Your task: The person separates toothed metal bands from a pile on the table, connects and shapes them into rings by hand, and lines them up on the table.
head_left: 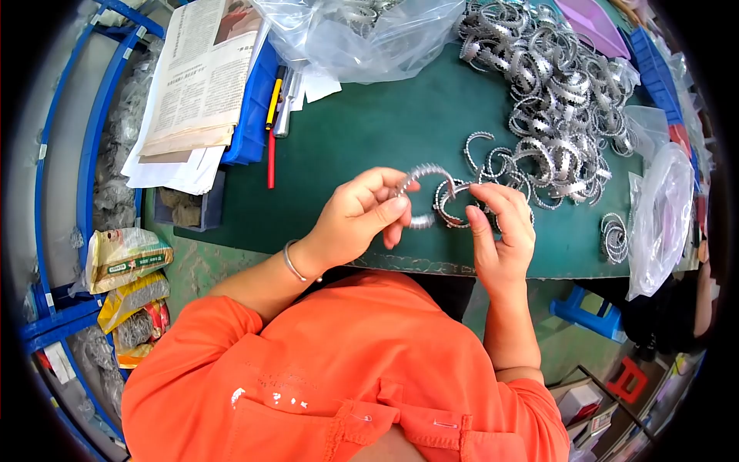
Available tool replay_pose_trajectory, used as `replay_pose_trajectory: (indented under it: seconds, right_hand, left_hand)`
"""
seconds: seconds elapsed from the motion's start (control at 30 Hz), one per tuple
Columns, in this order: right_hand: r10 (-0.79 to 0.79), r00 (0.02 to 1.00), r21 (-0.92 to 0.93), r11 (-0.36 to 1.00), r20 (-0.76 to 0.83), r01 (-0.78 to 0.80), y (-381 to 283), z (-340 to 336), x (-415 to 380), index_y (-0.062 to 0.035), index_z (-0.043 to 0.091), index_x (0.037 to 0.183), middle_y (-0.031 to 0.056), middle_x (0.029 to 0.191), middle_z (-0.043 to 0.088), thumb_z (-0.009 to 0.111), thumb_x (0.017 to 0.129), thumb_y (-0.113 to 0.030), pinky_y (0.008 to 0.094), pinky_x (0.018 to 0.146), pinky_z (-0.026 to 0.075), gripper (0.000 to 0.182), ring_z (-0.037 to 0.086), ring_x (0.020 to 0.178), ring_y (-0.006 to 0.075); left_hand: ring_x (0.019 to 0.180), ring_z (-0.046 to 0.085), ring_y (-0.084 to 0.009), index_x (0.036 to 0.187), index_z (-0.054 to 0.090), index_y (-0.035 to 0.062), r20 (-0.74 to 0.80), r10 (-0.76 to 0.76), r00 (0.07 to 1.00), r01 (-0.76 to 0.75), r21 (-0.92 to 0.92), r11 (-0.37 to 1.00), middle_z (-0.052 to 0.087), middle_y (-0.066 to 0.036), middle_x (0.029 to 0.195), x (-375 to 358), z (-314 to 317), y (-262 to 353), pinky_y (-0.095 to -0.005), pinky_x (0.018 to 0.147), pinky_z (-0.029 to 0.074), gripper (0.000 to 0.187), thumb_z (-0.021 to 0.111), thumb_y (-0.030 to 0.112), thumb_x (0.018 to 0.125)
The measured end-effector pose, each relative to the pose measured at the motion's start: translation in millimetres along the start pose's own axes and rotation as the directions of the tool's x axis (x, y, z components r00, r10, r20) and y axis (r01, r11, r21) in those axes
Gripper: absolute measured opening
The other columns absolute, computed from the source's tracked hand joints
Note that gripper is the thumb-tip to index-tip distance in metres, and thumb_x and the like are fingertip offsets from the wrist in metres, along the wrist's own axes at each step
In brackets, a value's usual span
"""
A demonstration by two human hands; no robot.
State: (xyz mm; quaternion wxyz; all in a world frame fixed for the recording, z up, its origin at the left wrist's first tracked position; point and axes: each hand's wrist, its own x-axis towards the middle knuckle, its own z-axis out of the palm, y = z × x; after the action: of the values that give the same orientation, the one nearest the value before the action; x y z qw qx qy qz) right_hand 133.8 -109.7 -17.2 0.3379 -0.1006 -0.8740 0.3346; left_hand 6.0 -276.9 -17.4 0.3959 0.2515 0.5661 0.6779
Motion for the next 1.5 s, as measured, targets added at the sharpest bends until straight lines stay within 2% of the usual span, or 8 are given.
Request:
replay_pose_trajectory:
  seconds: [0.13,0.67,0.8,0.93,1.1,1.23,1.43,1.5]
  right_hand:
    - [0.194,0.966,0.501,0.828,0.17,-0.254,-10,6,-7,0.0037,0.059,0.106,0.0112,0.089,0.063,0.068,0.073,0.001,0.0276,0.073,0.049,0.034,0.061,0.081,0.0186]
    - [0.403,0.717,0.532,0.485,0.568,-0.694,-20,9,-26,0.004,0.061,0.101,0.0067,0.088,0.062,0.064,0.08,0.0,0.0213,0.066,0.048,0.022,0.059,0.075,0.0099]
    - [0.372,0.787,0.607,0.502,0.491,-0.616,-19,5,-24,0.0048,0.061,0.1,0.0073,0.088,0.062,0.063,0.079,0.002,0.0214,0.066,0.048,0.021,0.059,0.075,0.0098]
    - [0.35,0.832,0.621,0.554,0.429,-0.554,-13,4,-27,0.0048,0.061,0.099,0.0093,0.089,0.062,0.065,0.077,0.003,0.0221,0.066,0.048,0.023,0.058,0.076,0.0109]
    - [0.166,0.939,0.481,0.824,0.302,-0.3,-18,3,-19,0.0008,0.063,0.099,0.0099,0.087,0.061,0.069,0.072,0.0,0.0229,0.059,0.045,0.027,0.055,0.068,0.0126]
    - [0.201,0.916,0.444,0.825,0.348,-0.35,-17,7,-23,0.0002,0.064,0.099,0.009,0.085,0.061,0.069,0.073,0.0,0.0234,0.057,0.045,0.027,0.056,0.067,0.0142]
    - [0.357,0.854,0.588,0.62,0.378,-0.519,-18,6,-29,0.0057,0.06,0.102,0.0067,0.079,0.062,0.062,0.081,0.001,0.0208,0.057,0.045,0.021,0.056,0.068,0.0088]
    - [0.465,0.767,0.647,0.427,0.443,-0.632,-19,5,-29,0.0056,0.058,0.105,0.0066,0.08,0.063,0.058,0.085,-0.001,0.0187,0.056,0.046,0.021,0.055,0.065,0.0065]
  left_hand:
    - [0.054,0.048,-0.0085,0.116,0.048,-0.002,0.181,-0.193,0.964,0.237,-0.269,0.933,0.055,-0.006,0.077,-9,-6,7,-0.0187,0.05,0.039,0.027,0.043,0.014,0.095]
    - [0.057,0.041,-0.002,0.118,0.053,0.0001,0.136,-0.245,0.96,0.235,0.087,0.968,0.056,-0.001,0.079,-27,-10,11,-0.0152,0.051,0.034,0.029,0.05,0.006,0.09]
    - [0.07,0.049,-0.0033,0.108,0.054,0.0,0.124,-0.174,0.977,0.121,0.347,0.93,0.056,-0.001,0.089,-24,-13,8,-0.017,0.06,0.041,0.03,0.062,-0.006,0.079]
    - [0.084,0.057,-0.0099,0.097,0.055,-0.0026,0.026,-0.159,0.987,0.154,0.134,0.979,0.056,-0.004,0.09,-26,-12,1,-0.0222,0.074,0.048,0.022,0.061,-0.009,0.078]
    - [0.081,0.057,-0.0103,0.094,0.056,-0.004,0.049,0.035,0.998,-0.046,0.23,0.972,0.055,-0.006,0.093,-25,-15,-1,-0.0216,0.071,0.048,0.018,0.061,-0.009,0.078]
    - [0.08,0.056,-0.0096,0.102,0.057,-0.0032,0.114,0.045,0.992,-0.083,0.348,0.934,0.055,-0.006,0.093,-26,-13,3,-0.0206,0.069,0.048,0.026,0.062,-0.008,0.077]
    - [0.082,0.057,-0.0099,0.112,0.054,-0.0021,0.108,-0.172,0.979,0.143,0.237,0.961,0.059,-0.006,0.097,-27,-9,4,-0.0204,0.069,0.048,0.037,0.065,-0.005,0.076]
    - [0.08,0.059,-0.0097,0.108,0.056,-0.0033,0.099,-0.26,0.961,0.267,-0.073,0.961,0.061,-0.008,0.093,-28,-6,3,-0.0213,0.067,0.049,0.03,0.063,-0.001,0.079]
